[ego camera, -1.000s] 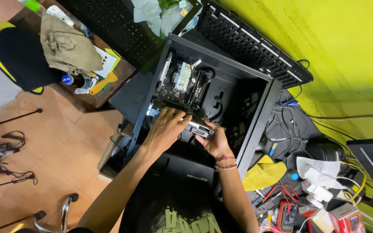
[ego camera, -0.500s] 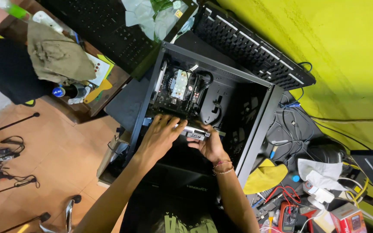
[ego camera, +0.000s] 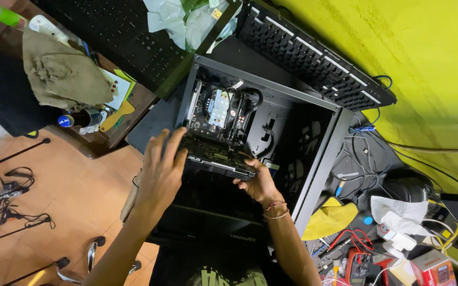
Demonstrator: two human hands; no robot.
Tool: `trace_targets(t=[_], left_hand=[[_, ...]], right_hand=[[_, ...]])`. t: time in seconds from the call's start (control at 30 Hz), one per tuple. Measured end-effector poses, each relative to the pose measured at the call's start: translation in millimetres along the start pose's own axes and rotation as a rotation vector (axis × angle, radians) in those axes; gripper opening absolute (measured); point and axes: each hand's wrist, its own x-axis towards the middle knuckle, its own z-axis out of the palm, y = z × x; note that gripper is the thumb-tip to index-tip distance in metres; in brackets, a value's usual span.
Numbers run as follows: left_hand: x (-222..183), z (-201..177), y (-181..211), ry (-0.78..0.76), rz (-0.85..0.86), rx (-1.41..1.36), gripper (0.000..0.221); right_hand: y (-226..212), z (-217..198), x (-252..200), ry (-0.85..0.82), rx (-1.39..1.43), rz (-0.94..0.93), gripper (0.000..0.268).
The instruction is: Assembling and cleaning a personal computer by installing a graphics card and wiping the glass side panel
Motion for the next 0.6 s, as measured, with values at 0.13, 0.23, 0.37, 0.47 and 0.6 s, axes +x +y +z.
trace_targets(t=[0.13, 0.23, 0.37, 0.47, 0.6], left_hand=[[-3, 4, -6, 0.082, -0.068, -0.248, 0.027], [-1, -2, -5, -0.029, -0.291, -0.52, 0.05], [-5, 0, -11, -0.164, -0.719, -0.902, 0.069], [-10, 9, -17, -0.223, -0.736, -0.923, 0.046], [-16, 27, -18, -0.106, -0.629, -0.812, 0.042]], right_hand=[[-4, 4, -3, -0.024, 0.0, -0.009, 0.035], [-6, 8, -3, -0.028, 0.014, 0.007, 0.033], [-4, 3, 2, -0.012, 0.045, 0.026, 0.032], [-4, 3, 5, -0.012, 0.041, 0.025, 0.032], [-6, 5, 6, -0.02, 0.066, 0.028, 0.031]])
